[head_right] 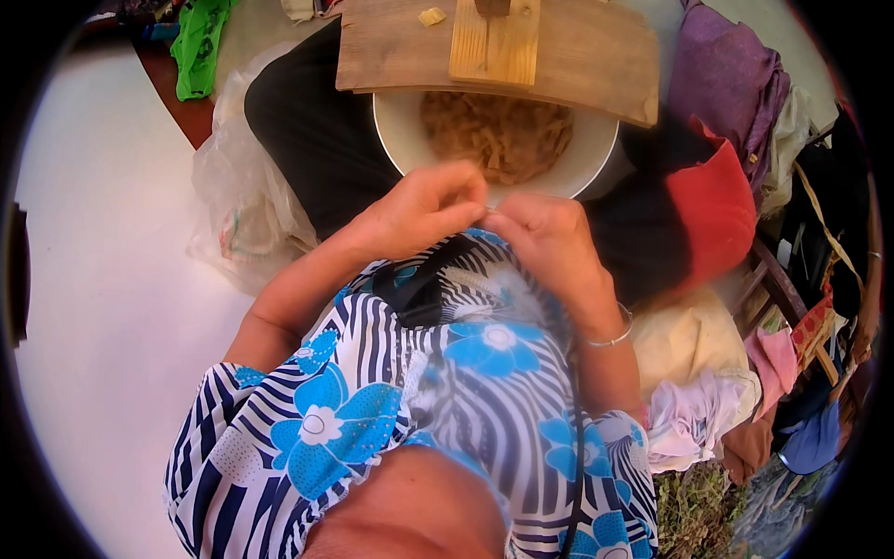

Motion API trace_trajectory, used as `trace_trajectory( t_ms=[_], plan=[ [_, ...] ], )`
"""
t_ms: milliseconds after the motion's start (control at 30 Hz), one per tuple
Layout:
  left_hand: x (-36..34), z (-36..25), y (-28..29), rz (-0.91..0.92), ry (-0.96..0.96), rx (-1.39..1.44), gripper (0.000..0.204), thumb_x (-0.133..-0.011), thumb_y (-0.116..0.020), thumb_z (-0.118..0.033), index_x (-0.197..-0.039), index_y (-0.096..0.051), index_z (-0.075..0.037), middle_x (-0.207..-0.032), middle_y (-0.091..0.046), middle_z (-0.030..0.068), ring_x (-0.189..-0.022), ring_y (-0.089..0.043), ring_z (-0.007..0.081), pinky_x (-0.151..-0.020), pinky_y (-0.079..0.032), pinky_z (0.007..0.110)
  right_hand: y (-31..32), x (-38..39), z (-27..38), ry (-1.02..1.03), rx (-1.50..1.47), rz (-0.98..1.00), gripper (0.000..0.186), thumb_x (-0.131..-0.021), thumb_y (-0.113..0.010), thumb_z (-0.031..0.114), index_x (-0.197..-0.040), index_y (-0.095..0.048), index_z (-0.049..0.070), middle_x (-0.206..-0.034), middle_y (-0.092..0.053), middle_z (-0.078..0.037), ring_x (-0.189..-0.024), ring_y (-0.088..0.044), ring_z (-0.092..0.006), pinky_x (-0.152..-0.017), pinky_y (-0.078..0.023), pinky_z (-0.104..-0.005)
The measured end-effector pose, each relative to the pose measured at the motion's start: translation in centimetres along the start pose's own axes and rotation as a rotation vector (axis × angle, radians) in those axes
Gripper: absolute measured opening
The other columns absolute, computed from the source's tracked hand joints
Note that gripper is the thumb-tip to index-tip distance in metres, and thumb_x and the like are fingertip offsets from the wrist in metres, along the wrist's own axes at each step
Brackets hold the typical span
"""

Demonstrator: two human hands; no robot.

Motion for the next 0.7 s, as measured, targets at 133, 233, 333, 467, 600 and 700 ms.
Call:
trace_trajectory(
  t_ms=[133,233,333,467,600,700],
  plan=[
    [-0.7,0.9,1.0,-0.08,-0.158,-0.321,0.027,-0.084,-0.06,-0.011,-0.111,-0.055,-0.006,-0.092,-0.06,0.0079,-0.09,-0.058,0.0214,-0.078,-0.047,0.031,0.6,0.2,-1.1,0.075,0.315,-0.123,0.016,-0.077,-0.069,0.015,-0.088,-0.066,0.005,-0.076,-0.062,-0.012,-0.071,-0.058,-0.028,-0.069,-0.043,-0.0375],
    [-3.8,2.8,1.6,-0.087,-0.045,-0.743,0.032,-0.085,-0.058,-0.018,-0.115,-0.057,-0.006,-0.107,-0.061,0.0158,-0.106,-0.055,0.0333,-0.086,-0.046,0.041,1.0,-0.1,-2.0,0.169,0.491,-0.256,0.024,-0.076,-0.068,0.015,-0.098,-0.065,0.006,-0.086,-0.065,-0.009,-0.082,-0.059,-0.0279,-0.082,-0.04,-0.0395],
    [-9.1,6.6,0.3,0.221,0.25,-0.912,0.033,-0.087,-0.054,-0.026,-0.114,-0.06,-0.007,-0.115,-0.061,0.0175,-0.111,-0.054,0.0319,-0.09,-0.044,0.041,-0.1,-0.2,-4.5,0.219,0.473,-0.339,0.014,-0.078,-0.066,0.016,-0.09,-0.066,0.008,-0.081,-0.065,-0.007,-0.081,-0.058,-0.0256,-0.085,-0.039,-0.0393],
    [-12.1,10.5,-4.2,0.544,0.245,-0.877,0.033,-0.087,-0.052,-0.027,-0.112,-0.063,-0.009,-0.113,-0.062,0.018,-0.107,-0.058,0.0325,-0.087,-0.045,0.042,-0.5,-0.4,-5.5,0.254,0.502,-0.446,0.007,-0.08,-0.065,0.017,-0.077,-0.066,0.011,-0.073,-0.063,-0.004,-0.075,-0.057,-0.0228,-0.084,-0.039,-0.0379],
    [-14.3,13.0,-6.0,0.617,0.294,-0.839,0.04,-0.085,-0.054,-0.029,-0.119,-0.061,-0.009,-0.12,-0.059,0.0193,-0.111,-0.057,0.0308,-0.089,-0.045,0.04,-0.3,-0.7,-5.9,0.26,0.429,-0.526,0.005,-0.079,-0.065,0.016,-0.078,-0.065,0.011,-0.073,-0.062,-0.003,-0.076,-0.057,-0.0223,-0.084,-0.039,-0.0388],
    [-17.9,18.8,-4.9,0.505,0.32,-0.76,0.044,-0.082,-0.058,-0.032,-0.12,-0.06,-0.01,-0.124,-0.058,0.0177,-0.114,-0.055,0.0304,-0.09,-0.045,0.041,-0.3,-0.8,-6.4,0.287,0.423,-0.538,0.005,-0.078,-0.065,0.015,-0.08,-0.064,0.011,-0.074,-0.061,-0.003,-0.076,-0.057,-0.0221,-0.085,-0.04,-0.0403]
  ],
)
Point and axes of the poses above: each hand's wrist, its own x-axis away from the middle knuckle, its own y-axis out of the back of the hand, z = x × y, the point moved 6 cm from there along -x, towards the middle knuckle
